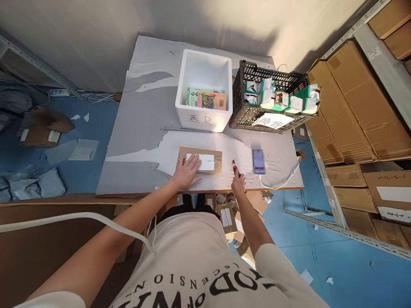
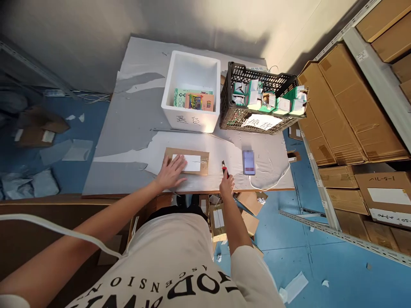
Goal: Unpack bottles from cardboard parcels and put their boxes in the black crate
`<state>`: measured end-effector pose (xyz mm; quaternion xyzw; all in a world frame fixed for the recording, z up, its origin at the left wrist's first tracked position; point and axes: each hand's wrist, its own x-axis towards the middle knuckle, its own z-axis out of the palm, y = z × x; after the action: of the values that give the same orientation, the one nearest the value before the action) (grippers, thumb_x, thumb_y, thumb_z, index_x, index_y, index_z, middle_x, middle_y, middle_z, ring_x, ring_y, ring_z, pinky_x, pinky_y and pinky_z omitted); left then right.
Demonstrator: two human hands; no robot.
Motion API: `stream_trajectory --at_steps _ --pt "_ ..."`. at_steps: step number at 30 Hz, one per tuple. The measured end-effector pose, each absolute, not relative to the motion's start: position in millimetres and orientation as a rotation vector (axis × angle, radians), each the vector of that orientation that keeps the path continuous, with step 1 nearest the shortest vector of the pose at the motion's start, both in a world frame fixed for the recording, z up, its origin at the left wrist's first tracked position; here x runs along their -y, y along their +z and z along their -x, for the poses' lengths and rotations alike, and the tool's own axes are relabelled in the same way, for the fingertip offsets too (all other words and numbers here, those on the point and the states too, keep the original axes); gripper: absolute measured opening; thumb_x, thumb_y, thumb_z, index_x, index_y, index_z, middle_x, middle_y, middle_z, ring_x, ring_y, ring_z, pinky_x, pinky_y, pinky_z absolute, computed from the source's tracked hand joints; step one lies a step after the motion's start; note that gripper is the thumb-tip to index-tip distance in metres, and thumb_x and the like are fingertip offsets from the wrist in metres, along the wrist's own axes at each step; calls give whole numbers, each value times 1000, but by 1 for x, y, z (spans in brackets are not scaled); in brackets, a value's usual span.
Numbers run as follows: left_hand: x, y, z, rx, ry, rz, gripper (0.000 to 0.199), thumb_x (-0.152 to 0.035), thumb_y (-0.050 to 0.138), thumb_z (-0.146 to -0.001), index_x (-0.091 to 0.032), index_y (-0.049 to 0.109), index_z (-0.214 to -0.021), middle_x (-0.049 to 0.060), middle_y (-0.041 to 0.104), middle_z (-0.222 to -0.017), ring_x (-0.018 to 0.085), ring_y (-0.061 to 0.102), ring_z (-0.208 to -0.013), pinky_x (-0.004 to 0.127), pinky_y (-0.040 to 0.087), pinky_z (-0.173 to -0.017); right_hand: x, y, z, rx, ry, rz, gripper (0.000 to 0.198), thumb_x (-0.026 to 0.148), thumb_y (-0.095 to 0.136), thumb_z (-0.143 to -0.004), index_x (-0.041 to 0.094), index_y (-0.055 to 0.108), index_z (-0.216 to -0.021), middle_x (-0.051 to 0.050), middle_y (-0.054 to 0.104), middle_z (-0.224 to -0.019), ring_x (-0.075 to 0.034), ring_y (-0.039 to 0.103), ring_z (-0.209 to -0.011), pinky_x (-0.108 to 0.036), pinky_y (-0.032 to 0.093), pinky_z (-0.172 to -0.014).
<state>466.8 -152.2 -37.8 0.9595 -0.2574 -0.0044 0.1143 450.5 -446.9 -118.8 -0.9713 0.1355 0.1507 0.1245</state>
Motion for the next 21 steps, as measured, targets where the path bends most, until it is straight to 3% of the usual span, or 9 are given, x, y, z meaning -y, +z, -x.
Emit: stream_trajectory --at_steps 4,7,10,13,16,21 --pt "157 -53 -442 697 -21 -2777 50 -27 44 -90 -15 44 -139 18 46 -142 31 36 -136 53 22 -113 438 -125 -447 -366 419 2883 63 18 34 -88 18 22 -150 -25 39 -132 -37 42 -121 -55 40 -91" --pt "158 -62 -439 638 -25 -2776 49 -22 41 -90 -14 45 -138 17 48 -140 30 37 -136 52 25 -112 432 -105 -463 -267 239 2891 59 28 32 -93 19 22 -150 -23 31 -142 -36 36 -128 -56 35 -97" --pt "156 -68 -442 637 -27 -2751 50 -22 40 -88 -13 45 -138 16 47 -141 30 37 -136 50 25 -113 410 -71 -497 196 85 2838 60 39 32 -95 14 25 -149 -22 32 -145 -32 32 -132 -48 33 -103" --pt "155 -71 -443 673 -50 -2722 53 -22 43 -86 -11 45 -137 17 49 -140 30 39 -134 49 26 -112 377 -39 -530 841 167 2774 60 45 41 -93 17 32 -146 -17 31 -150 -32 28 -136 -46 28 -107" --pt "153 -73 -444 697 -59 -2706 54 -21 45 -84 -11 45 -138 17 50 -139 30 40 -133 49 26 -112 349 -22 -549 1178 277 2798 54 36 42 -94 19 33 -144 -17 32 -150 -32 33 -132 -47 29 -105" --pt "151 -73 -443 697 -46 -2710 57 -22 44 -85 -10 41 -141 17 45 -143 30 36 -137 49 25 -112 337 -17 -561 1361 403 2857 40 23 29 -98 13 40 -135 -19 44 -141 -28 46 -120 -39 39 -95"
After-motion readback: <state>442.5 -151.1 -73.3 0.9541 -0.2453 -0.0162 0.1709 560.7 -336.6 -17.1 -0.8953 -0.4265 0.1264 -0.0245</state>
